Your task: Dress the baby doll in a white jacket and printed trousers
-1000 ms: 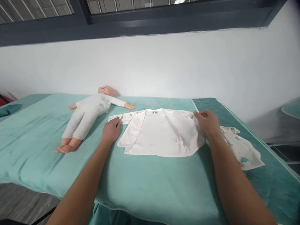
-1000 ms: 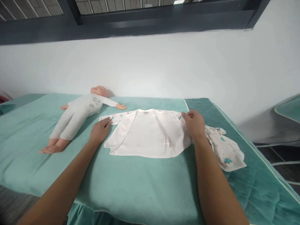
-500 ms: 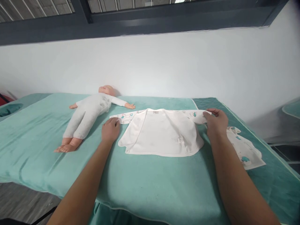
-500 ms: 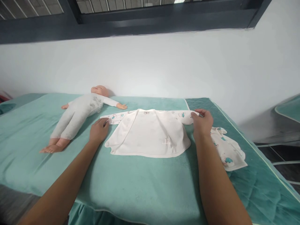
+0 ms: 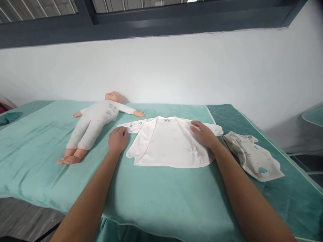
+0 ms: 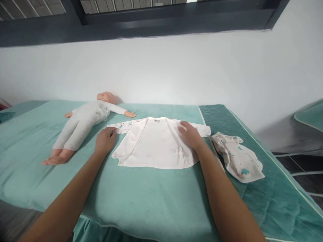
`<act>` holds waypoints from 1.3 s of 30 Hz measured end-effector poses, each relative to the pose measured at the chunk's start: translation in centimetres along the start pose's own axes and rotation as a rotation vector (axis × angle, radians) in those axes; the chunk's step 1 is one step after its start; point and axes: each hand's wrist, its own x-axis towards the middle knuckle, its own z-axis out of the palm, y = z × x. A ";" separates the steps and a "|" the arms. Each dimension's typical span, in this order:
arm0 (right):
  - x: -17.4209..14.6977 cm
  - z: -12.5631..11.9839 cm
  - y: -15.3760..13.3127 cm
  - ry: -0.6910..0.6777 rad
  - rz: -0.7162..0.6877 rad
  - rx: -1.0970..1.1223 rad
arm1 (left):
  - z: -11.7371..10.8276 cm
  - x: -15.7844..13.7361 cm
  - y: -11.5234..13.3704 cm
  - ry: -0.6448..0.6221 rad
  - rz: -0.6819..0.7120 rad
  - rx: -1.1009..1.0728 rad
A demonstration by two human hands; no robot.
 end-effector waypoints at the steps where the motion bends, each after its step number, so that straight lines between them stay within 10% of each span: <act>1: 0.0 0.1 -0.1 -0.047 0.028 -0.030 | 0.0 0.0 0.0 0.000 0.000 0.000; 10: 0.7 -1.9 1.2 0.158 0.318 -0.112 | 0.1 0.0 -0.2 0.013 0.015 -0.009; 15: -0.3 -0.8 -0.6 0.169 0.059 -0.158 | 0.1 -0.1 -0.1 0.010 0.010 -0.011; 21: -1.4 2.3 -2.1 -0.158 -0.176 -0.450 | 0.0 -0.1 0.1 0.015 0.007 -0.006; 39: 2.6 1.0 1.1 0.076 0.232 -0.271 | 0.0 -0.2 0.1 0.018 0.006 -0.025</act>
